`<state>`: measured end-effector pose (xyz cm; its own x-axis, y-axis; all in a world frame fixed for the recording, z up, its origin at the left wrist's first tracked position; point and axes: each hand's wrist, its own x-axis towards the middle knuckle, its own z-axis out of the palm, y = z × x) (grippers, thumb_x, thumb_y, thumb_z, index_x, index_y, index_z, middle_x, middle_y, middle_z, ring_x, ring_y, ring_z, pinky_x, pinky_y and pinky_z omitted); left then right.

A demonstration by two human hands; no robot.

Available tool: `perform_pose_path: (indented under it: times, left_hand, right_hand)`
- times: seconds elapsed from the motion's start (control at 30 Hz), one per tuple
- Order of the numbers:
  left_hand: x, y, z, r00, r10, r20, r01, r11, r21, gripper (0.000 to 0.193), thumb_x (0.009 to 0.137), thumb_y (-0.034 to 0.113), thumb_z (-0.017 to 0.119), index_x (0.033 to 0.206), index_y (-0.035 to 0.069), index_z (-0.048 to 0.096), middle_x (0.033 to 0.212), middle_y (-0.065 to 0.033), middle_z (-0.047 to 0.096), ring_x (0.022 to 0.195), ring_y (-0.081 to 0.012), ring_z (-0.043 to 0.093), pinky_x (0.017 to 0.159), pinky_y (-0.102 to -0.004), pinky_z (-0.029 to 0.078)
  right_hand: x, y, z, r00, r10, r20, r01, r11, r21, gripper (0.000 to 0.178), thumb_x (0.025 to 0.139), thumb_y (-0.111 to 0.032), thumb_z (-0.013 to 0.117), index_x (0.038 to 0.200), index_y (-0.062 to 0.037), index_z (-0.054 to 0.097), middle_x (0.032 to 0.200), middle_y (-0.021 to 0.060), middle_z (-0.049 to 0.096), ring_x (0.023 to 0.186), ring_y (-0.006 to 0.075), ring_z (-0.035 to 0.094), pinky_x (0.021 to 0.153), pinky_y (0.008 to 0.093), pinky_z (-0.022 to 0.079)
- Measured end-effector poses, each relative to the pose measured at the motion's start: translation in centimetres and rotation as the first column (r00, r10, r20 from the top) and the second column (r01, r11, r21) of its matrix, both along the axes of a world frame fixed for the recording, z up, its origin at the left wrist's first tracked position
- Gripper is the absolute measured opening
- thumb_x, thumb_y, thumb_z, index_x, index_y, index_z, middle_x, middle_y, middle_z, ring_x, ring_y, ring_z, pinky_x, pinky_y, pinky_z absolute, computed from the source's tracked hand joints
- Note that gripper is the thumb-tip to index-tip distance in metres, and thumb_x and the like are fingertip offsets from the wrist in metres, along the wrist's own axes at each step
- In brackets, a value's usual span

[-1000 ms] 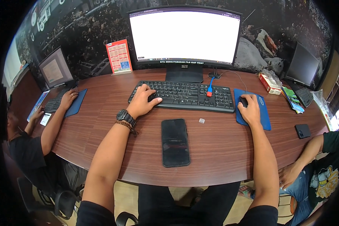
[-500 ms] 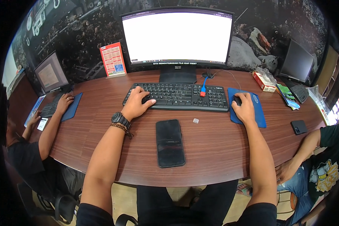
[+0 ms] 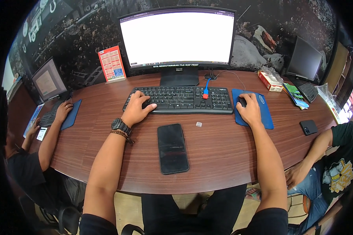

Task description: The recorder is designing a poster on a computer using graphic design software.

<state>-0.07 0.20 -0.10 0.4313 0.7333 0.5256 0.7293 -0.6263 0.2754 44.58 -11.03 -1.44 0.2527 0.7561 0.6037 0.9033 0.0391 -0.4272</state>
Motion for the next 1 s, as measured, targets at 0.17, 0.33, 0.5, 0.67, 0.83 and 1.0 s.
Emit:
perform_pose_path:
  times: [0.17,0.33,0.5,0.67,0.83,1.0]
  left_hand:
    - [0.02,0.05,0.02,1.0,-0.007,0.0,0.007,1.0,0.009,0.056,0.089,0.043,0.075,0.115,-0.006,0.072,0.109,-0.0142,0.058,0.105,-0.0301,0.054,0.094,-0.0408,0.049]
    - [0.03,0.01,-0.07,1.0,-0.007,0.012,0.007,1.0,0.007,0.056,0.088,0.043,0.075,0.115,-0.007,0.071,0.108,-0.0139,0.059,0.104,-0.0305,0.053,0.095,-0.041,0.048]
    - [-0.06,0.02,-0.1,1.0,-0.016,0.017,0.015,1.0,0.01,0.056,0.088,0.043,0.074,0.114,-0.007,0.072,0.108,-0.0143,0.059,0.105,-0.0309,0.053,0.095,-0.0412,0.048]
    - [0.0,-0.07,-0.01,1.0,-0.024,0.009,0.024,1.0,0.01,0.056,0.089,0.041,0.074,0.116,-0.008,0.07,0.109,-0.016,0.058,0.104,-0.0314,0.054,0.094,-0.041,0.047]
    - [-0.05,-0.12,0.1,1.0,-0.015,0.005,0.016,1.0,-0.016,0.057,0.09,0.042,0.074,0.117,-0.008,0.069,0.11,-0.0161,0.058,0.106,-0.0317,0.054,0.095,-0.0414,0.047]
    - [-0.02,-0.09,0.11,1.0,-0.012,-0.001,0.012,1.0,-0.026,0.059,0.09,0.043,0.073,0.118,-0.008,0.069,0.111,-0.0159,0.058,0.107,-0.0317,0.054,0.096,-0.0411,0.047]
  right_hand:
    - [0.04,-0.01,-0.02,1.0,0.005,-0.005,-0.005,1.0,0.013,0.034,0.083,-0.019,0.067,0.114,-0.006,0.069,0.12,0.0151,0.061,0.112,0.0362,0.062,0.097,0.0429,0.05]
    - [-0.26,-0.18,0.24,1.0,-0.006,-0.021,0.006,1.0,-0.002,0.034,0.083,-0.019,0.066,0.114,-0.0056,0.069,0.12,0.0152,0.061,0.112,0.0364,0.062,0.097,0.0433,0.051]
    - [-0.61,-0.35,0.5,0.999,-0.012,-0.038,0.012,1.0,-0.013,0.034,0.083,-0.019,0.066,0.114,-0.0061,0.069,0.121,0.0154,0.061,0.111,0.037,0.062,0.097,0.0435,0.051]
    - [-0.26,-0.26,0.25,1.0,-0.005,-0.03,0.005,1.0,0.003,0.035,0.083,-0.019,0.067,0.115,-0.0068,0.069,0.12,0.0156,0.06,0.11,0.0372,0.062,0.096,0.0438,0.051]
    - [-0.45,-0.33,0.35,0.999,0.001,-0.042,-0.001,1.0,-0.008,0.035,0.083,-0.019,0.067,0.116,-0.0066,0.068,0.121,0.0155,0.06,0.111,0.037,0.062,0.096,0.0438,0.051]
    - [-0.58,-0.37,0.51,0.999,-0.008,-0.043,0.007,1.0,-0.017,0.035,0.083,-0.019,0.067,0.116,-0.0062,0.068,0.121,0.0154,0.06,0.111,0.0369,0.062,0.096,0.0439,0.051]
